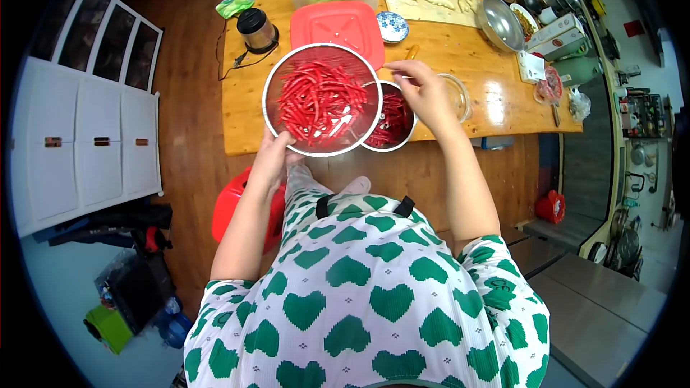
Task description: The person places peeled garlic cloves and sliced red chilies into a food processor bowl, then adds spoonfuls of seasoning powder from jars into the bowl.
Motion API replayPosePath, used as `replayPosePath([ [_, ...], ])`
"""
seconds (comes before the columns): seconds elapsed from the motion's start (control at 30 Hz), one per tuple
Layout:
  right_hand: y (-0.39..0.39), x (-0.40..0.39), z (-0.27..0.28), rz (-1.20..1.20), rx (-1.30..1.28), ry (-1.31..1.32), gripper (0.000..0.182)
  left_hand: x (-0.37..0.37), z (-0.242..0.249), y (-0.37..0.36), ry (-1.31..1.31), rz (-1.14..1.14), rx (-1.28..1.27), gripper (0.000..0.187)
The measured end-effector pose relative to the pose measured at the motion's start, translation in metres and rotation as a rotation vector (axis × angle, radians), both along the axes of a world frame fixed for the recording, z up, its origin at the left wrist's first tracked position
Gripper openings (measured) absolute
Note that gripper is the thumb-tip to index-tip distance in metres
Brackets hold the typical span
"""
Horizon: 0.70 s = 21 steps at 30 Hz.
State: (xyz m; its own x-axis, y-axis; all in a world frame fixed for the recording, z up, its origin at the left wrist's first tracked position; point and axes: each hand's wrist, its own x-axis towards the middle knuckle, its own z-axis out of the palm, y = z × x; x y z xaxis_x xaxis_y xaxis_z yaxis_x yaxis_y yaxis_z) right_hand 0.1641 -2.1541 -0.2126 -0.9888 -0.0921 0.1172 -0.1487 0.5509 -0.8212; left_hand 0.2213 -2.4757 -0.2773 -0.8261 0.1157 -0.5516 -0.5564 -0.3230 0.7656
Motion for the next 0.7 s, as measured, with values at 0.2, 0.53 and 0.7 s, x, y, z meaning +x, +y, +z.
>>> replayPosePath([
  [0.2, 0.061, 0.004, -0.089, -0.141, -0.018, -0.226, 0.033, -0.004, 0.0, -0.031, 0.029, 0.079, -0.004, 0.06],
  [0.53, 0.01, 0.004, -0.046, -0.128, -0.356, -0.325, 0.059, -0.049, 0.039, 0.067, 0.152, -0.096, -0.057, 0.056],
  [0.7, 0.043, -0.005, -0.027, -0.434, -0.562, -0.418, 0.049, -0.081, 0.028, 0.112, 0.161, -0.174, -0.058, 0.088],
])
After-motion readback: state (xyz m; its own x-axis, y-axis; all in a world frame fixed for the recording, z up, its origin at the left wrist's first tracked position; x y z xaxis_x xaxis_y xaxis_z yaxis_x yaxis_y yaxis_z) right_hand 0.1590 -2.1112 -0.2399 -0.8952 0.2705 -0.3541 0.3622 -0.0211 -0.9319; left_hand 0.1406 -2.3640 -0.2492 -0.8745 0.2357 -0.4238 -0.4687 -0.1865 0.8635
